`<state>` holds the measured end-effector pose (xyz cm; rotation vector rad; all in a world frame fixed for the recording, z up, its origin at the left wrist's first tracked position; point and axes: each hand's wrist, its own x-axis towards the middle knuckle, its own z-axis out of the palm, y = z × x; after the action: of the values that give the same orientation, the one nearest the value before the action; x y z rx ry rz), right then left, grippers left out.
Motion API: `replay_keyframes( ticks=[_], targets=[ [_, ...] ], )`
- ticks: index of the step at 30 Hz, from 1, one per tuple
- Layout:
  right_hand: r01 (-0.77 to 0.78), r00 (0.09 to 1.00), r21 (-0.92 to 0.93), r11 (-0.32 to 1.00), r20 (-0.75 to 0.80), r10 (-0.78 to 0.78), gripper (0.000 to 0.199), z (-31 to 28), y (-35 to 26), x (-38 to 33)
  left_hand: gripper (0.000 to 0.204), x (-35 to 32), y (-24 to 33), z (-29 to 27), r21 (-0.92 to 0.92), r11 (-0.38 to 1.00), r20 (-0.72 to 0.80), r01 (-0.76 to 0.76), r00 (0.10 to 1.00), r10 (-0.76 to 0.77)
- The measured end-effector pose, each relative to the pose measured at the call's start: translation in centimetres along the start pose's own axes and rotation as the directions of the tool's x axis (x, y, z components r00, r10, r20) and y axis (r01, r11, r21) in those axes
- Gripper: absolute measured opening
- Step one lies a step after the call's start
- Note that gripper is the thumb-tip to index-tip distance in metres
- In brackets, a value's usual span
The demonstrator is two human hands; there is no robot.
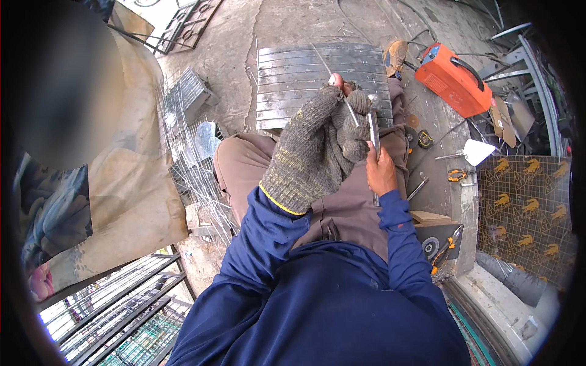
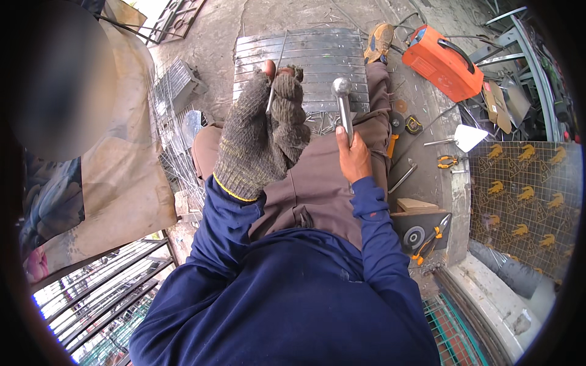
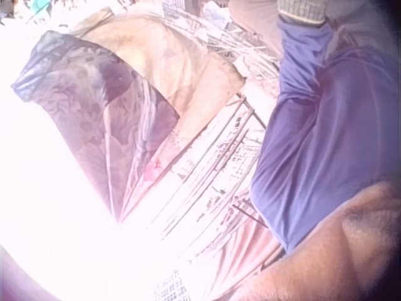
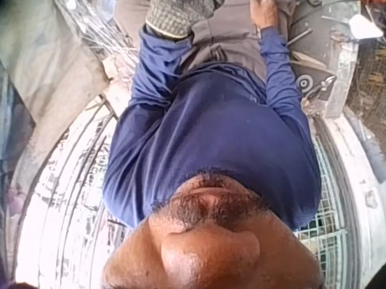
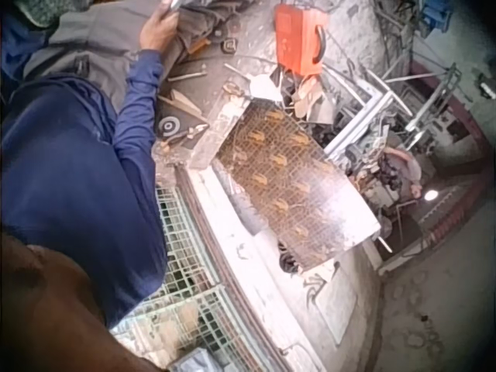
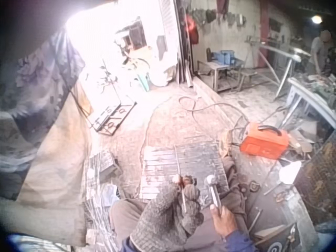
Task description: Straightening a metal rod by hammering it against a flat metal surface on the ground.
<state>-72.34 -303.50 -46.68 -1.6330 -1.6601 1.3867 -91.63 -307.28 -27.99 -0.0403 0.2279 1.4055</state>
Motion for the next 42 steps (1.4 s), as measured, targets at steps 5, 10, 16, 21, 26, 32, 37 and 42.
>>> replay_keyframes(
  ticks=[5,10,16,21,26,32,37,42],
  targets=[
    [0.001,1.000,0.003,1.000,-0.008,0.000,0.066,0.2,0.0,0.0,0.035,0.2,0.1,0.2,-0.001,1.000,0.050,0.021,0.999,-0.021],
    [-0.031,1.000,-0.014,0.999,-0.004,0.031,0.066,0.2,0.2,0.2,0.035,0.4,-0.1,0.6,-0.047,0.999,0.036,0.025,0.999,-0.023],
    [-0.022,1.000,-0.014,1.000,-0.008,0.021,0.067,0.3,0.0,0.1,0.034,0.3,-0.1,0.1,0.026,1.000,-0.024,-0.017,1.000,0.018],
    [-0.018,1.000,-0.057,0.998,-0.009,0.018,0.066,0.3,0.7,0.3,0.036,0.6,1.6,-3.5,0.702,0.698,-0.248,0.142,0.967,0.053],
    [-0.036,0.999,-0.001,0.999,-0.002,0.036,0.063,0.2,0.1,0.0,0.026,-0.7,12.0,-11.1,0.939,-0.026,-0.319,0.343,0.898,0.304],
    [-0.002,1.000,-0.023,1.000,-0.031,0.002,0.061,-0.1,-0.8,-0.2,0.031,-3.9,21.5,-13.3,0.822,-0.417,-0.214,0.388,0.889,0.406],
    [-0.003,1.000,0.001,1.000,-0.004,0.003,0.063,-0.2,-1.0,-0.2,0.063,-5.0,20.9,-15.9,0.705,-0.420,-0.379,0.571,0.804,0.458],
    [-0.030,0.999,0.121,0.992,-0.025,0.033,0.060,-0.1,0.8,-1.2,0.066,-4.0,19.9,-14.9,0.637,-0.484,-0.421,0.600,0.796,0.435]
  ],
)
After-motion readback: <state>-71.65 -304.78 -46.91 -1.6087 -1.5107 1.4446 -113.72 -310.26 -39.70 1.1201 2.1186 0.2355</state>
